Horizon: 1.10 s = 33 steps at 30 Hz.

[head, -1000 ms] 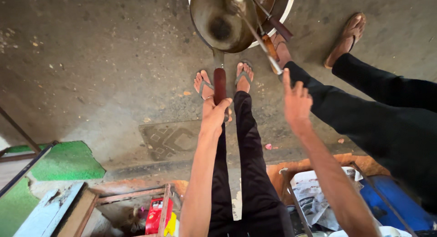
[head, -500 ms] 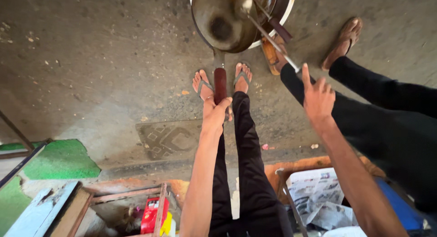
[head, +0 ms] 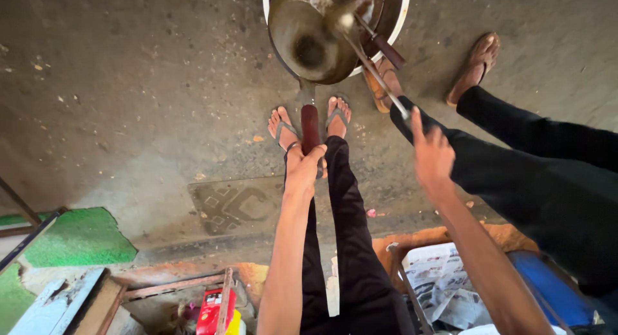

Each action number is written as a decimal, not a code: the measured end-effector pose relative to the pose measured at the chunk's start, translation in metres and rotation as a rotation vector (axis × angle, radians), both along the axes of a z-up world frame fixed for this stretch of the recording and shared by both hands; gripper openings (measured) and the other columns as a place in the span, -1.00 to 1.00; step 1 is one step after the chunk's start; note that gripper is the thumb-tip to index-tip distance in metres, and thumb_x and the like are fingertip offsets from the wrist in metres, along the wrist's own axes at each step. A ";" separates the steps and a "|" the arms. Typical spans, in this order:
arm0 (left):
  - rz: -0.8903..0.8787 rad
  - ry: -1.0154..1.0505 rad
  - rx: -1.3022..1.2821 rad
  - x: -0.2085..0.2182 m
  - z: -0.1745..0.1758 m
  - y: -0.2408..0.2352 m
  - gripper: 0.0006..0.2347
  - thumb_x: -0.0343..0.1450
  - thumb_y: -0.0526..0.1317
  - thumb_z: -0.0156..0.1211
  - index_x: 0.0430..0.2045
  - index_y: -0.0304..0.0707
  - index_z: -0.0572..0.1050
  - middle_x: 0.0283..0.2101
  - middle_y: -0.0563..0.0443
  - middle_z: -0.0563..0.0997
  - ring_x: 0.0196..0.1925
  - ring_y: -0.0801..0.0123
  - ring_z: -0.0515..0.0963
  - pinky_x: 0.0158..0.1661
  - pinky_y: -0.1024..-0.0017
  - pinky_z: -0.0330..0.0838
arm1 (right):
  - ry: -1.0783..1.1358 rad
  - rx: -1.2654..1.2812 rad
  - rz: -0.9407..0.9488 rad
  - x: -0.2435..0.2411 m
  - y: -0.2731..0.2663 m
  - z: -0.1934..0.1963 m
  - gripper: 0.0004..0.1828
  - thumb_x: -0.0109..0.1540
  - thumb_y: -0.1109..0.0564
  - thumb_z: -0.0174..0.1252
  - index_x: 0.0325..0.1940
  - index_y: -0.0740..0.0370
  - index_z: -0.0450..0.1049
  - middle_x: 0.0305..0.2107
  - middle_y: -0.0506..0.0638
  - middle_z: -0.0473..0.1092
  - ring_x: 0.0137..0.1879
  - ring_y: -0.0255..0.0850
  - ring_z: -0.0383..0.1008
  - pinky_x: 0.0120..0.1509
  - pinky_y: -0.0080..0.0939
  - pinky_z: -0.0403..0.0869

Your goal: The person stirs a simmering orange curry in a pan on a gas stove using a ladle. They then scoop the curry into a foil packet and later pour the remaining contents into a bucket.

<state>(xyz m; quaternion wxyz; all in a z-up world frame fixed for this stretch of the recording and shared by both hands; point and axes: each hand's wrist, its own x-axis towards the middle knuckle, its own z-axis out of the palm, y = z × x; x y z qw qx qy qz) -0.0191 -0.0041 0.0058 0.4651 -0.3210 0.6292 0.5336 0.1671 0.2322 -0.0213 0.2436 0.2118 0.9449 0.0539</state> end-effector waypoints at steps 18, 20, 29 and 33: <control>-0.144 -0.012 -0.071 -0.009 0.001 -0.005 -0.84 0.33 -0.32 0.26 -0.30 -0.38 0.48 -0.54 0.02 0.50 -0.61 0.44 0.50 -0.64 0.42 0.40 | 0.344 -0.914 -0.696 -0.061 -0.086 0.055 -0.23 0.11 0.09 0.29 0.42 0.05 0.30 -0.44 0.35 0.48 -0.23 0.30 0.54 -0.16 0.12 0.51; -0.142 0.001 -0.064 -0.009 0.002 -0.005 -0.85 0.34 -0.32 0.26 -0.31 -0.40 0.47 -0.55 0.01 0.48 -0.62 0.44 0.49 -0.65 0.42 0.39 | 0.338 -0.847 -0.725 -0.075 -0.097 0.035 -0.25 0.11 0.08 0.28 0.40 0.08 0.32 -0.41 0.37 0.48 -0.22 0.34 0.52 -0.15 0.22 0.47; -0.132 0.138 -0.106 -0.015 0.023 0.012 -0.82 0.36 -0.35 0.22 -0.23 -0.44 0.44 -0.62 0.06 0.45 -0.72 0.49 0.38 -0.69 0.45 0.29 | 0.631 -0.984 -1.283 -0.088 -0.106 -0.003 -0.65 0.23 0.09 0.22 0.07 0.27 0.49 -0.44 0.15 0.45 -0.46 -0.03 0.40 -0.43 -0.06 0.33; -0.263 0.215 -0.249 -0.017 0.033 0.006 -0.79 0.39 -0.31 0.24 -0.15 -0.37 0.44 -0.60 0.04 0.45 -0.71 0.51 0.39 -0.69 0.46 0.31 | 0.688 -1.296 -1.740 -0.088 -0.083 -0.008 -0.77 0.19 0.03 0.23 -0.16 0.18 0.46 -0.60 -0.11 0.39 -0.65 -0.37 0.31 -0.65 -0.36 0.18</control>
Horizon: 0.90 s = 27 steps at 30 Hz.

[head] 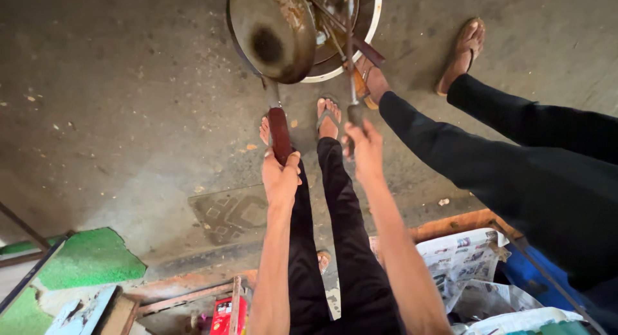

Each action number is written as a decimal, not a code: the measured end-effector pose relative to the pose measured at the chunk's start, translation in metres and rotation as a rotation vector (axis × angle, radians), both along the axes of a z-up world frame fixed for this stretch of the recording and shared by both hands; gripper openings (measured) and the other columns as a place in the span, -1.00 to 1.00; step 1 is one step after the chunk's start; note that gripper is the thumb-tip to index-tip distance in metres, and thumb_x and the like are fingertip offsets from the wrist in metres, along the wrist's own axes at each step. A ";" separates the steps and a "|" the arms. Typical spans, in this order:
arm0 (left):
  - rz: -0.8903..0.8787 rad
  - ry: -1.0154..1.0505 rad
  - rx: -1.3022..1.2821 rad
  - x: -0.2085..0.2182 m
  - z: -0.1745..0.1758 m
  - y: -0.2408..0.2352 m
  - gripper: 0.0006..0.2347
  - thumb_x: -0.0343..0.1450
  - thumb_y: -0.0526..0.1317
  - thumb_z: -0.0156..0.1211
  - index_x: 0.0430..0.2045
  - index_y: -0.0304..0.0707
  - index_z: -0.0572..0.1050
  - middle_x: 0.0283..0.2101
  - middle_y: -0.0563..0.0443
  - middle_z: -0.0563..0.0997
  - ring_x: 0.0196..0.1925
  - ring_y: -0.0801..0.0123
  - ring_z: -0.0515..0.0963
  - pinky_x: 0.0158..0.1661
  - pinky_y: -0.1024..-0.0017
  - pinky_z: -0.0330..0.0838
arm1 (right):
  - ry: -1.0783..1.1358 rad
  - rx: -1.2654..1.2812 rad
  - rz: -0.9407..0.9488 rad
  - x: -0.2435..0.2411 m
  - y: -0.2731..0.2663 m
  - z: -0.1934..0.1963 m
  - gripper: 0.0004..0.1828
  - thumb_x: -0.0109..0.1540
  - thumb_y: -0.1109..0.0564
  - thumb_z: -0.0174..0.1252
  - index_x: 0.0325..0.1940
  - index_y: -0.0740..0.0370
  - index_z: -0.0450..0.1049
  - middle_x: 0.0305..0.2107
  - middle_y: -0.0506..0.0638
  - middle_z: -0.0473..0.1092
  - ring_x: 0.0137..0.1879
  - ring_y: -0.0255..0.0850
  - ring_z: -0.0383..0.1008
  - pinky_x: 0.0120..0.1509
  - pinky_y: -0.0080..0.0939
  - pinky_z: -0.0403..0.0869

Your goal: The person stirs a simmering orange curry in a pan on a gas stove using a ladle. They then scoop the curry into a foil packet and later pour the remaining contents into a bucket.

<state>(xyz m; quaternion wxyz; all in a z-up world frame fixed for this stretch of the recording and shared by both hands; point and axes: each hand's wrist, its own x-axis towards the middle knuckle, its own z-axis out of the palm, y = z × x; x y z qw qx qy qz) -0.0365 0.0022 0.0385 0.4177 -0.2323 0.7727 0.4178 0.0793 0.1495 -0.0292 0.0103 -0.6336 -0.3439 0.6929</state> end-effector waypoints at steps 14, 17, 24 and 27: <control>-0.524 0.488 -0.318 -0.016 0.000 0.019 -0.31 0.27 -0.28 0.37 0.32 -0.31 0.19 0.06 -0.37 0.58 -0.04 -0.24 0.61 -0.06 0.01 0.47 | 0.390 -0.557 -0.324 -0.003 0.088 -0.153 -0.64 0.38 0.00 0.18 0.13 0.30 0.45 -0.47 -0.04 0.38 -0.44 -0.31 0.37 -0.38 -0.40 0.33; -0.569 0.563 -0.319 -0.019 -0.002 0.029 -0.28 0.23 -0.30 0.38 0.31 -0.36 0.17 0.20 -0.45 0.46 0.06 -0.27 0.56 -0.01 0.01 0.45 | 0.490 -0.681 -0.346 0.027 0.078 -0.150 -0.53 0.34 -0.03 0.16 0.29 0.19 0.39 -0.49 -0.09 0.36 -0.46 -0.32 0.34 -0.40 -0.42 0.31; -0.410 0.251 -0.324 -0.032 -0.006 0.025 -0.42 0.28 -0.25 0.35 0.26 -0.21 0.37 -0.27 -0.24 0.70 -0.21 -0.06 0.72 -0.11 0.16 0.54 | 0.587 -0.674 -0.359 0.098 0.047 -0.092 -0.31 0.37 0.00 0.11 0.55 0.21 0.15 -0.46 -0.12 0.27 -0.45 -0.37 0.26 -0.39 -0.44 0.28; -0.423 0.503 -0.154 -0.052 -0.012 0.015 -0.51 0.28 -0.33 0.37 0.14 -0.38 0.46 -0.41 -0.14 0.68 -0.41 0.14 0.71 -0.32 0.26 0.54 | 0.592 -0.702 -0.349 0.109 0.038 -0.054 -0.29 0.38 -0.01 0.09 0.58 0.21 0.10 -0.45 -0.12 0.26 -0.46 -0.38 0.24 -0.41 -0.43 0.26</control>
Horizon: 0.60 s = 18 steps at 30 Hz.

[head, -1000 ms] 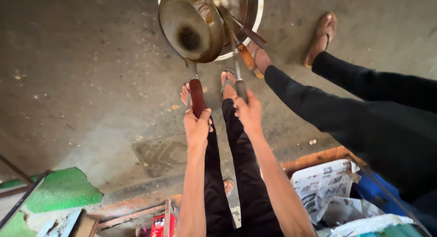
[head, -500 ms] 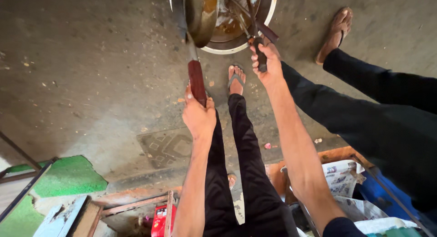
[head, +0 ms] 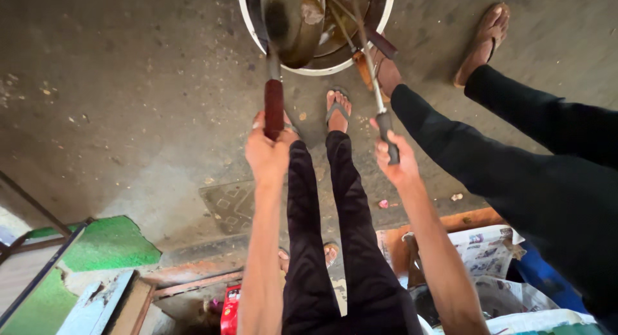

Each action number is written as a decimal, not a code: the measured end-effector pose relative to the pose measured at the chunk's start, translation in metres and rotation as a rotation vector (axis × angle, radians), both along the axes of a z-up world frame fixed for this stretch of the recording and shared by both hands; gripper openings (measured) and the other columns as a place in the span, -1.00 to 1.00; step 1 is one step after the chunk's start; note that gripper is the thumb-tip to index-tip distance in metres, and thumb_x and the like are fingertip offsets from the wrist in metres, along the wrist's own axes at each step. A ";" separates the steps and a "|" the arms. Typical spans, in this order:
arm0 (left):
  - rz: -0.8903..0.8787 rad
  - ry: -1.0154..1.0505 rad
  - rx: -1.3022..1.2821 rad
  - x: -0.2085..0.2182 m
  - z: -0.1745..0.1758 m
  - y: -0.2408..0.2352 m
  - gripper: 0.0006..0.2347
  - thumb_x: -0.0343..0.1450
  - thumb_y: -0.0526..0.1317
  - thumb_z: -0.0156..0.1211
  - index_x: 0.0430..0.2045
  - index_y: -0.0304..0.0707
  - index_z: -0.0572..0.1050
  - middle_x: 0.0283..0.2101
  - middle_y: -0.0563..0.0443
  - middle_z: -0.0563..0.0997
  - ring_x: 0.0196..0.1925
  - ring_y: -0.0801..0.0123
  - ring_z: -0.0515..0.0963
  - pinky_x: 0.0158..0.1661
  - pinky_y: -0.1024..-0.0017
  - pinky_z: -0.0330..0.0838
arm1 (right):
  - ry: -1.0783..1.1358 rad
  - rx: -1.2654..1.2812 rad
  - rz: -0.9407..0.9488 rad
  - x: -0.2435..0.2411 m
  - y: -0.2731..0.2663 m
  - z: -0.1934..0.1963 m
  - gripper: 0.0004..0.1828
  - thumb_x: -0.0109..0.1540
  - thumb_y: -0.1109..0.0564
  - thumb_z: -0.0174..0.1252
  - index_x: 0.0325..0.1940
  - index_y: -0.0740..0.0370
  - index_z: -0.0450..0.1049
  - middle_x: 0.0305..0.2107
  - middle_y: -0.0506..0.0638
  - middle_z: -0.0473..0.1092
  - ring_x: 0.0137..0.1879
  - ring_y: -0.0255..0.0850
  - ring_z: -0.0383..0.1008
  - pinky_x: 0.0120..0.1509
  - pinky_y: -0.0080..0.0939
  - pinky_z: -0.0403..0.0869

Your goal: The person stirs a simmering orange curry in a pan on a gas stove using a ladle. They then scoop the curry into a foil packet and later pour the remaining contents into a bucket.

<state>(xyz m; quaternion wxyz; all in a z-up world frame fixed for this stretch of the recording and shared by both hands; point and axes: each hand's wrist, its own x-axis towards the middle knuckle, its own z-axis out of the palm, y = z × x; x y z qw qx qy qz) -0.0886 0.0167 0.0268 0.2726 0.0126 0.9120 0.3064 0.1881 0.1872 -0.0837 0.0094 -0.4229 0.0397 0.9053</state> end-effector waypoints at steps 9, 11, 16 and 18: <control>0.421 -0.663 0.333 -0.057 -0.007 -0.048 -0.50 0.28 -0.48 0.19 0.18 -0.47 0.42 -0.47 -0.10 0.59 -0.65 0.47 0.45 -0.70 0.48 0.24 | -0.119 0.005 0.183 0.004 -0.032 0.089 -0.38 0.34 0.07 0.06 0.48 0.28 0.21 -0.49 -0.11 0.24 -0.49 -0.38 0.23 -0.43 -0.42 0.25; 0.408 -0.746 0.388 -0.064 -0.006 -0.063 -0.52 0.31 -0.44 0.16 0.19 -0.49 0.42 -0.43 -0.13 0.62 -0.61 0.47 0.46 -0.68 0.50 0.24 | -0.161 0.052 0.264 0.001 -0.038 0.099 -0.41 0.32 0.07 0.06 0.42 0.28 0.27 -0.50 -0.10 0.25 -0.51 -0.38 0.23 -0.44 -0.40 0.25; 0.406 -0.875 0.430 -0.070 -0.013 -0.076 -0.52 0.32 -0.39 0.13 0.20 -0.48 0.41 -0.35 -0.15 0.64 -0.57 0.46 0.45 -0.65 0.51 0.27 | -0.224 0.159 0.462 -0.009 -0.026 0.114 -0.45 0.29 0.10 0.07 0.39 0.22 0.36 -0.52 -0.11 0.27 -0.50 -0.40 0.22 -0.48 -0.40 0.23; 0.386 -0.916 0.460 -0.070 -0.012 -0.078 -0.53 0.34 -0.37 0.13 0.20 -0.50 0.42 -0.35 -0.10 0.59 -0.56 0.46 0.45 -0.65 0.51 0.27 | -0.244 0.180 0.526 -0.019 -0.019 0.118 -0.46 0.29 0.10 0.08 0.38 0.21 0.38 -0.52 -0.12 0.27 -0.51 -0.41 0.22 -0.51 -0.41 0.20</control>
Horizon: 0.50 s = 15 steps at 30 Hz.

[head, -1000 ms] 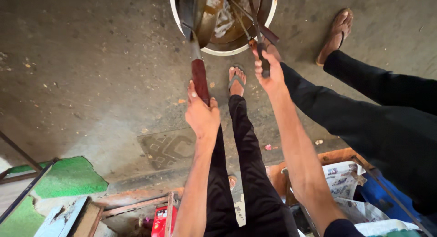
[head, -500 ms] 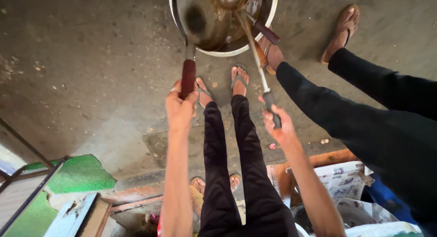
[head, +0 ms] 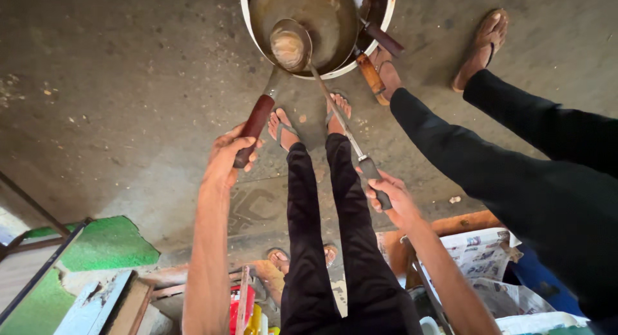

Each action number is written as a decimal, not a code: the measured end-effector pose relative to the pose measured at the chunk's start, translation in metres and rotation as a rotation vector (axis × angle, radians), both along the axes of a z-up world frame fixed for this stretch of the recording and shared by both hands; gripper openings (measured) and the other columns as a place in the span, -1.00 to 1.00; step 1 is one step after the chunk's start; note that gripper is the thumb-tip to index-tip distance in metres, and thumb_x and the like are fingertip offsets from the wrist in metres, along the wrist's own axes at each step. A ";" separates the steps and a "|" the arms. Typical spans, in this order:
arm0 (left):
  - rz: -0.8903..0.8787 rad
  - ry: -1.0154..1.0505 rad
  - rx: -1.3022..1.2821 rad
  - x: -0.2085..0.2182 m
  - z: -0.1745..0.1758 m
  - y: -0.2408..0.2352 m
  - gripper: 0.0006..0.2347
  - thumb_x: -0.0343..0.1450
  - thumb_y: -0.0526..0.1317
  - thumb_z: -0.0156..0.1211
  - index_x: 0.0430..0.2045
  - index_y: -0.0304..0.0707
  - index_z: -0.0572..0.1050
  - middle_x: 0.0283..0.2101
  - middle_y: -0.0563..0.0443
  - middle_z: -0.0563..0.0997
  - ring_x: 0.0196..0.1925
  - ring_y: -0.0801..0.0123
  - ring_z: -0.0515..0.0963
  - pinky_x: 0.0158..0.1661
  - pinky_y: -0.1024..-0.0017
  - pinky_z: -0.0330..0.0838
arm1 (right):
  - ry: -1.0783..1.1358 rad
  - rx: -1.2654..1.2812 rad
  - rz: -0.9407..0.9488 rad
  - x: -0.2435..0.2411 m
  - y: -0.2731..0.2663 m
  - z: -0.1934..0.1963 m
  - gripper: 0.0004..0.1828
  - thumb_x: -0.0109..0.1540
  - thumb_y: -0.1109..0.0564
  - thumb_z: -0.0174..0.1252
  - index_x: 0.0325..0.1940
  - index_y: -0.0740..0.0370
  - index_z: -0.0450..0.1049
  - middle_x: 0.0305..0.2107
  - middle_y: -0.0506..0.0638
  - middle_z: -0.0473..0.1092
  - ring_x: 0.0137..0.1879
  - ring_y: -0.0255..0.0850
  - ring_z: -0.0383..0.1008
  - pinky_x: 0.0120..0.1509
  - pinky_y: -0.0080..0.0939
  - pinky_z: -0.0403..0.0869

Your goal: The person stirs a simmering orange curry in a pan on a gas stove using a ladle. They then scoop the curry into a foil packet and later pour the remaining contents into a bucket.

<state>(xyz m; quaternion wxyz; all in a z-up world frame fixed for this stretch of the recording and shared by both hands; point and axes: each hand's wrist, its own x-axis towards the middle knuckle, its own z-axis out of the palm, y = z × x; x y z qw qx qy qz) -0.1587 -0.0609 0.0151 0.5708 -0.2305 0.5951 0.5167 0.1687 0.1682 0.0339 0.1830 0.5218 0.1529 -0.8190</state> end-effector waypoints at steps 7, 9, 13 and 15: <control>0.053 -0.079 -0.016 0.013 0.010 0.014 -0.55 0.34 -0.36 0.12 0.18 -0.42 0.43 -0.40 -0.06 0.54 -0.57 0.43 0.46 -0.67 0.48 0.25 | 0.043 0.133 0.039 -0.085 0.001 -0.016 -0.59 0.29 0.08 0.13 0.22 0.23 0.46 -0.50 -0.09 0.34 -0.49 -0.38 0.31 -0.51 -0.38 0.25; 0.061 -0.079 -0.021 0.017 0.013 0.017 -0.56 0.34 -0.37 0.12 0.17 -0.45 0.42 -0.39 -0.06 0.53 -0.55 0.43 0.46 -0.66 0.47 0.25 | 0.028 0.132 -0.051 -0.108 -0.003 -0.029 -0.69 0.30 0.10 0.13 0.10 0.23 0.46 -0.49 -0.10 0.36 -0.51 -0.38 0.32 -0.51 -0.39 0.24; 0.070 -0.044 -0.025 0.026 0.012 0.031 -0.56 0.34 -0.37 0.12 0.17 -0.43 0.41 -0.41 -0.04 0.52 -0.58 0.43 0.46 -0.68 0.48 0.24 | -0.011 0.322 -0.078 -0.136 -0.006 -0.049 -0.82 0.29 0.11 0.15 -0.06 0.22 0.43 -0.51 -0.11 0.36 -0.54 -0.40 0.33 -0.52 -0.40 0.24; 0.088 -0.010 -0.053 0.038 0.008 0.038 -0.55 0.34 -0.38 0.13 0.19 -0.36 0.39 -0.43 -0.03 0.52 -0.60 0.44 0.46 -0.69 0.47 0.25 | -0.094 0.446 -0.002 -0.130 -0.005 -0.050 -0.80 0.26 0.12 0.17 -0.08 0.26 0.45 -0.55 -0.10 0.35 -0.57 -0.38 0.30 -0.55 -0.38 0.21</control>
